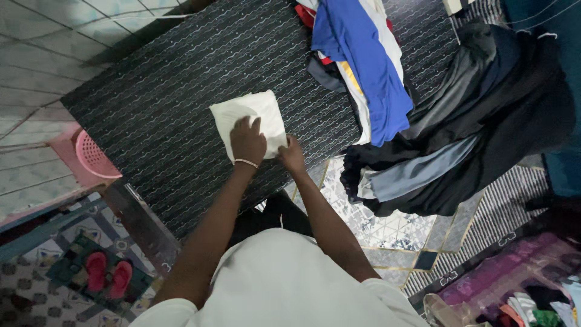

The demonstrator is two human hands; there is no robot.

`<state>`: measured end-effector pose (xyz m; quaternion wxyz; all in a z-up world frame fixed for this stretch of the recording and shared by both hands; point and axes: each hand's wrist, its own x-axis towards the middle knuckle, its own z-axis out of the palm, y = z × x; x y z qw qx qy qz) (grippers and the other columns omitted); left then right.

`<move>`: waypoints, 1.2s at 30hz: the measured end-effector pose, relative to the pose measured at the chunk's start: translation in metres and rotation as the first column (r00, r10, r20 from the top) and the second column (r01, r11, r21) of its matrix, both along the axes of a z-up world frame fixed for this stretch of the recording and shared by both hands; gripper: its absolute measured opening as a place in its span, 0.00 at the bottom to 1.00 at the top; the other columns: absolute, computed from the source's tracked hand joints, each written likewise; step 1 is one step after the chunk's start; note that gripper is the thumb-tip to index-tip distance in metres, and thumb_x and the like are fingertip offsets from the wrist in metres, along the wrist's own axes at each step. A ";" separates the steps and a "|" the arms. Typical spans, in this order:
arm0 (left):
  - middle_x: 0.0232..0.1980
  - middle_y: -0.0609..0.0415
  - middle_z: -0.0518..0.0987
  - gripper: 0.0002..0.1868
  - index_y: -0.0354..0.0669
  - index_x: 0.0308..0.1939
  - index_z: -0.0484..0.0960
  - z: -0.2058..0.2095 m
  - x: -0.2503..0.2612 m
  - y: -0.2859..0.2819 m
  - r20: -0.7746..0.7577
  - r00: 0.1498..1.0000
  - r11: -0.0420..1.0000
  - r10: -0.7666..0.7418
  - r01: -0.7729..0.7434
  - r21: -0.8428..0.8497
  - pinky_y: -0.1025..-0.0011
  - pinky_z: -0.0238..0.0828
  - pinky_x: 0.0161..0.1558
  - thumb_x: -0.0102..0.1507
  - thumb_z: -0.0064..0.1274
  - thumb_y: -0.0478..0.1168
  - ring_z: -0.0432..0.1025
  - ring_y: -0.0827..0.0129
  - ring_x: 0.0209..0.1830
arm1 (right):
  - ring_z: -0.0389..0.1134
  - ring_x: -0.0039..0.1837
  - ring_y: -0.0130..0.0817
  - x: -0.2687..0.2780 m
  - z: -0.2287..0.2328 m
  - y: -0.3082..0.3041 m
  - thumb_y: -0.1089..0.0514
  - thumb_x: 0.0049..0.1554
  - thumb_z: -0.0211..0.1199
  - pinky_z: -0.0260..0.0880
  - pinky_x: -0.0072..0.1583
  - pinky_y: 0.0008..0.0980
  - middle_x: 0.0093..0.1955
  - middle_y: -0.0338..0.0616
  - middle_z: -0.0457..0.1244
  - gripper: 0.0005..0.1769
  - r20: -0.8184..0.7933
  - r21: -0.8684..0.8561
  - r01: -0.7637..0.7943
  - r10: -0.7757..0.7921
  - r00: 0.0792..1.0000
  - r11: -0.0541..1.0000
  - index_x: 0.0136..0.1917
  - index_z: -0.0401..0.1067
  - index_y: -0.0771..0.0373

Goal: The person folds a series of t-shirts by hand on a dark patterned surface, including a white shirt, a blue shirt with a graphic, and a red-and-white jersey.

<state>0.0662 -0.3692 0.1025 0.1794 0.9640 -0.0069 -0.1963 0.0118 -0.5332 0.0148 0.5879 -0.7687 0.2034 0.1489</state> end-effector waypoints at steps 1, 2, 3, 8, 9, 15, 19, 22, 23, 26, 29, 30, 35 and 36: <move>0.72 0.43 0.70 0.29 0.50 0.70 0.71 -0.005 0.000 0.007 0.203 0.977 0.997 -0.061 0.050 0.059 0.46 0.59 0.70 0.64 0.52 0.48 0.62 0.48 0.74 | 0.75 0.51 0.49 0.001 0.003 0.000 0.62 0.51 0.58 0.74 0.53 0.43 0.51 0.57 0.70 0.25 -0.012 -0.062 -0.052 0.052 0.999 0.997 0.62 0.70 0.68; 0.76 0.40 0.65 0.33 0.51 0.72 0.69 -0.012 0.001 0.013 0.395 0.909 0.988 -0.129 0.086 0.126 0.42 0.52 0.73 0.62 0.53 0.49 0.56 0.46 0.78 | 0.75 0.51 0.49 0.003 0.012 -0.001 0.62 0.51 0.58 0.74 0.53 0.43 0.51 0.57 0.70 0.25 -0.008 -0.063 -0.051 0.050 0.999 0.997 0.62 0.70 0.68; 0.76 0.40 0.65 0.33 0.51 0.72 0.69 -0.020 0.000 0.020 0.399 0.908 0.988 -0.130 0.087 0.126 0.42 0.52 0.73 0.62 0.53 0.49 0.56 0.46 0.78 | 0.71 0.55 0.55 0.005 0.024 -0.001 0.61 0.51 0.60 0.70 0.56 0.48 0.55 0.59 0.68 0.27 -0.055 -0.193 -0.108 0.099 0.994 0.975 0.64 0.68 0.67; 0.83 0.37 0.50 0.40 0.51 0.79 0.60 -0.049 -0.014 0.045 0.322 0.936 0.990 -0.142 0.128 0.065 0.35 0.37 0.75 0.65 0.52 0.57 0.44 0.41 0.82 | 0.61 0.68 0.62 0.021 0.081 0.020 0.63 0.49 0.59 0.62 0.69 0.50 0.67 0.62 0.61 0.34 0.057 -0.597 -0.107 0.175 0.983 0.795 0.70 0.67 0.64; 0.83 0.37 0.50 0.40 0.51 0.79 0.60 -0.052 -0.012 0.045 0.326 0.935 0.990 -0.140 0.125 0.065 0.35 0.37 0.75 0.65 0.52 0.57 0.44 0.41 0.82 | 0.58 0.74 0.58 0.029 0.085 0.024 0.60 0.53 0.58 0.60 0.74 0.48 0.73 0.58 0.58 0.32 0.149 -0.618 -0.142 0.293 0.944 0.773 0.71 0.65 0.62; 0.83 0.40 0.50 0.41 0.54 0.79 0.60 -0.054 -0.016 0.048 0.253 0.960 0.990 -0.123 0.102 0.096 0.32 0.36 0.74 0.63 0.53 0.57 0.43 0.45 0.83 | 0.45 0.83 0.55 0.072 0.075 0.051 0.47 0.64 0.55 0.47 0.77 0.57 0.82 0.56 0.46 0.34 0.160 -0.771 -0.291 0.614 0.773 0.567 0.79 0.54 0.61; 0.82 0.39 0.50 0.42 0.54 0.77 0.62 -0.060 -0.021 0.055 0.299 0.949 0.995 -0.099 0.088 0.051 0.28 0.39 0.71 0.62 0.56 0.59 0.44 0.42 0.83 | 0.43 0.83 0.56 0.077 0.055 0.050 0.41 0.64 0.55 0.44 0.76 0.61 0.84 0.52 0.43 0.39 0.153 -0.727 -0.319 0.597 0.788 0.608 0.81 0.50 0.58; 0.82 0.40 0.51 0.43 0.55 0.77 0.63 -0.066 -0.015 0.059 0.304 0.948 0.996 -0.093 0.085 0.038 0.26 0.40 0.70 0.60 0.57 0.59 0.44 0.41 0.82 | 0.44 0.84 0.56 0.074 0.042 0.049 0.41 0.64 0.56 0.46 0.77 0.60 0.85 0.51 0.43 0.39 0.208 -0.718 -0.286 0.588 0.782 0.635 0.82 0.50 0.57; 0.82 0.40 0.52 0.43 0.55 0.77 0.63 -0.067 -0.018 0.059 0.281 0.954 0.995 -0.101 0.091 0.046 0.26 0.40 0.70 0.61 0.58 0.59 0.44 0.41 0.82 | 0.44 0.84 0.56 0.069 0.039 0.047 0.41 0.64 0.56 0.46 0.77 0.60 0.85 0.51 0.43 0.39 0.204 -0.718 -0.291 0.591 0.781 0.633 0.82 0.50 0.57; 0.81 0.41 0.53 0.43 0.57 0.75 0.65 -0.068 -0.017 0.056 0.390 0.919 0.997 -0.052 0.069 -0.029 0.26 0.40 0.70 0.58 0.59 0.60 0.45 0.41 0.81 | 0.45 0.83 0.60 0.075 0.031 0.046 0.43 0.63 0.57 0.48 0.76 0.58 0.85 0.54 0.44 0.40 0.307 -0.685 -0.255 0.588 0.749 0.682 0.81 0.51 0.60; 0.81 0.40 0.54 0.42 0.56 0.74 0.66 -0.061 -0.015 0.055 0.318 0.947 0.998 -0.051 0.059 -0.016 0.27 0.41 0.71 0.57 0.59 0.58 0.46 0.40 0.81 | 0.45 0.83 0.64 0.079 0.032 0.044 0.44 0.64 0.58 0.49 0.79 0.58 0.84 0.58 0.44 0.39 0.376 -0.686 -0.225 0.603 0.704 0.692 0.80 0.52 0.64; 0.81 0.40 0.54 0.42 0.56 0.74 0.66 -0.058 -0.013 0.055 0.312 0.949 0.998 -0.052 0.061 -0.018 0.27 0.41 0.71 0.57 0.59 0.58 0.46 0.40 0.81 | 0.45 0.83 0.63 0.079 0.033 0.044 0.45 0.63 0.58 0.49 0.78 0.58 0.84 0.58 0.44 0.39 0.360 -0.694 -0.228 0.603 0.712 0.683 0.80 0.53 0.64; 0.79 0.38 0.56 0.42 0.53 0.74 0.66 -0.044 -0.008 0.053 0.298 0.951 0.997 -0.078 0.077 0.016 0.28 0.45 0.70 0.57 0.60 0.57 0.49 0.40 0.80 | 0.46 0.82 0.63 0.081 0.037 0.044 0.46 0.63 0.59 0.50 0.79 0.57 0.83 0.59 0.45 0.38 0.366 -0.698 -0.224 0.608 0.704 0.680 0.79 0.54 0.63; 0.79 0.38 0.56 0.42 0.53 0.74 0.66 -0.042 -0.008 0.053 0.300 0.951 0.997 -0.078 0.076 0.017 0.28 0.45 0.70 0.57 0.60 0.57 0.49 0.40 0.80 | 0.46 0.82 0.63 0.081 0.037 0.045 0.45 0.62 0.59 0.49 0.79 0.57 0.83 0.59 0.45 0.39 0.347 -0.704 -0.234 0.612 0.711 0.671 0.79 0.54 0.64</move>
